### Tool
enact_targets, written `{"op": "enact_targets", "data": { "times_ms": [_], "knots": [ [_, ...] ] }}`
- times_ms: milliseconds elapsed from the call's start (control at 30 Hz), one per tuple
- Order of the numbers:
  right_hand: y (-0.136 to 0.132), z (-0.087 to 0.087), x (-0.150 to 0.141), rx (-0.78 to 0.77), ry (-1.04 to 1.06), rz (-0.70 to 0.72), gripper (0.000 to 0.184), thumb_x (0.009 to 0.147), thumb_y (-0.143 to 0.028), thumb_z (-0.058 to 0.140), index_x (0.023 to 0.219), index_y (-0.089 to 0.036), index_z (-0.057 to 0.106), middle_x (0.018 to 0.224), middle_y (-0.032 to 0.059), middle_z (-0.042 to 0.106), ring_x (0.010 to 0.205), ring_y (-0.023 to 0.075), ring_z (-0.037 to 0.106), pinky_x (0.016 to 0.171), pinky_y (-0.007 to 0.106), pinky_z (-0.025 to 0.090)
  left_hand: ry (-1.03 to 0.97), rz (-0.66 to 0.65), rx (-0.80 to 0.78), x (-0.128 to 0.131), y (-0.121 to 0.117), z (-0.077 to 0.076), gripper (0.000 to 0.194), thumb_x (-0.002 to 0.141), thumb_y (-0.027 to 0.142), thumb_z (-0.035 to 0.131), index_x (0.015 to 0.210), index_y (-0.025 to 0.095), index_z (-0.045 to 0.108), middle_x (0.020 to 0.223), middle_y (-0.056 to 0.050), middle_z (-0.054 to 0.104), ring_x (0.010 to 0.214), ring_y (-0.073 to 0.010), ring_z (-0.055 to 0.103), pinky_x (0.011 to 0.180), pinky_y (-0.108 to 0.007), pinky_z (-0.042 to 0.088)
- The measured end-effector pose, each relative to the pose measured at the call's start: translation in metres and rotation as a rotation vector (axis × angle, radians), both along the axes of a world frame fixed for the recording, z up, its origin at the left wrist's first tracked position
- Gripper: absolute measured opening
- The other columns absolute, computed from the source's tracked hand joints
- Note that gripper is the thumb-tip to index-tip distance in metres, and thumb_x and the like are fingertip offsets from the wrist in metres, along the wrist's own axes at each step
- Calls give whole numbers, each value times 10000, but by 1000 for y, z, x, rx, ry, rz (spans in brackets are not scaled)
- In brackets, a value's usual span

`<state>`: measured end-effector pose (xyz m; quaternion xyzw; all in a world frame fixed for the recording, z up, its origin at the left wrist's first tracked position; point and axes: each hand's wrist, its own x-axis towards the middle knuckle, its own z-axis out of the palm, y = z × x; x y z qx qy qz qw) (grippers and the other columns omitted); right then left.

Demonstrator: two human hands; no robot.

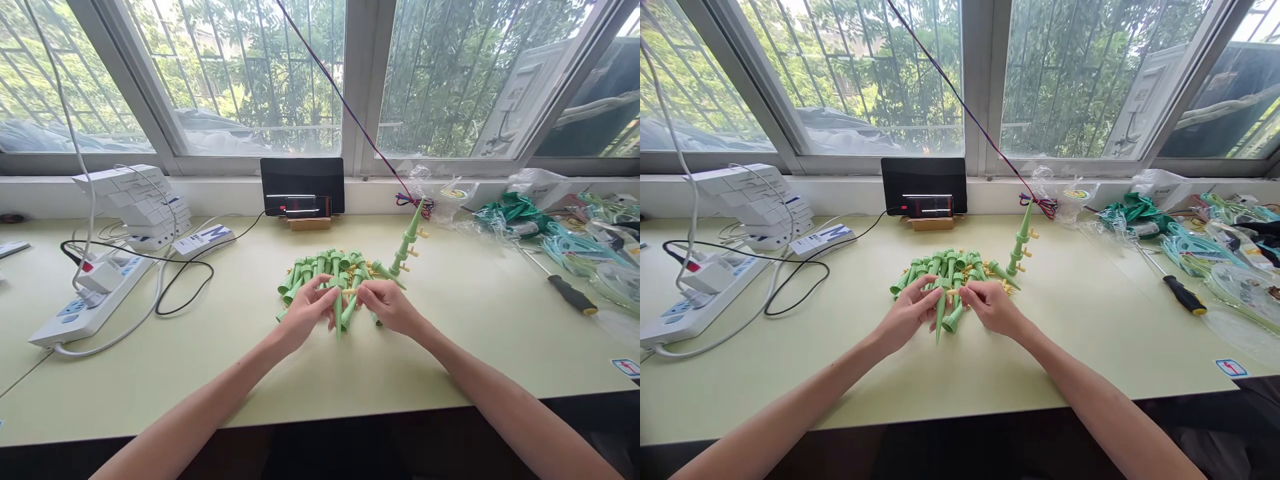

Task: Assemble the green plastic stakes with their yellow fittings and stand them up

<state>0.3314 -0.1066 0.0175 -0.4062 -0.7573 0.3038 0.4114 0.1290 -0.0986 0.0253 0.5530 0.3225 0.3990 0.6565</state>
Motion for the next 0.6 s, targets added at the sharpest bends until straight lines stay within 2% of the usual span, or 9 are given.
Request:
{"op": "enact_targets", "data": {
  "times_ms": [133, 233, 400, 600],
  "knots": [
    [8, 1, 12, 207, -27, -245, 466, 992, -470, 411, 650, -176, 526, 539, -38, 366, 500, 103, 304, 507, 251, 285, -103, 64, -110, -3, 4, 6, 381, 800, 403, 727, 1016, 214, 476, 746, 7, 656, 545, -111, 578, 476, -213, 445],
    [17, -2, 22, 275, -80, -356, 430, 984, -445, 439, 647, -184, 500, 536, -37, 384, 504, 109, 323, 523, 256, 301, -164, 58, -160, -5, 5, 11, 351, 793, 349, 737, 988, 214, 478, 744, 8, 652, 604, -128, 623, 533, -220, 476],
    [27, -10, 32, 273, -145, -399, 392, 977, -400, 454, 642, -195, 452, 538, -42, 374, 507, 112, 318, 523, 256, 288, -184, 14, -198, -6, 6, 10, 348, 812, 306, 723, 1013, 229, 449, 764, 2, 661, 611, -131, 630, 537, -219, 470],
    [28, -11, 32, 256, -164, -406, 385, 972, -380, 456, 634, -198, 427, 537, -42, 372, 510, 113, 314, 528, 254, 286, -148, -34, -162, -6, 5, 7, 350, 841, 327, 702, 1030, 250, 418, 746, 14, 653, 619, -122, 609, 562, -222, 468]
  ]
}}
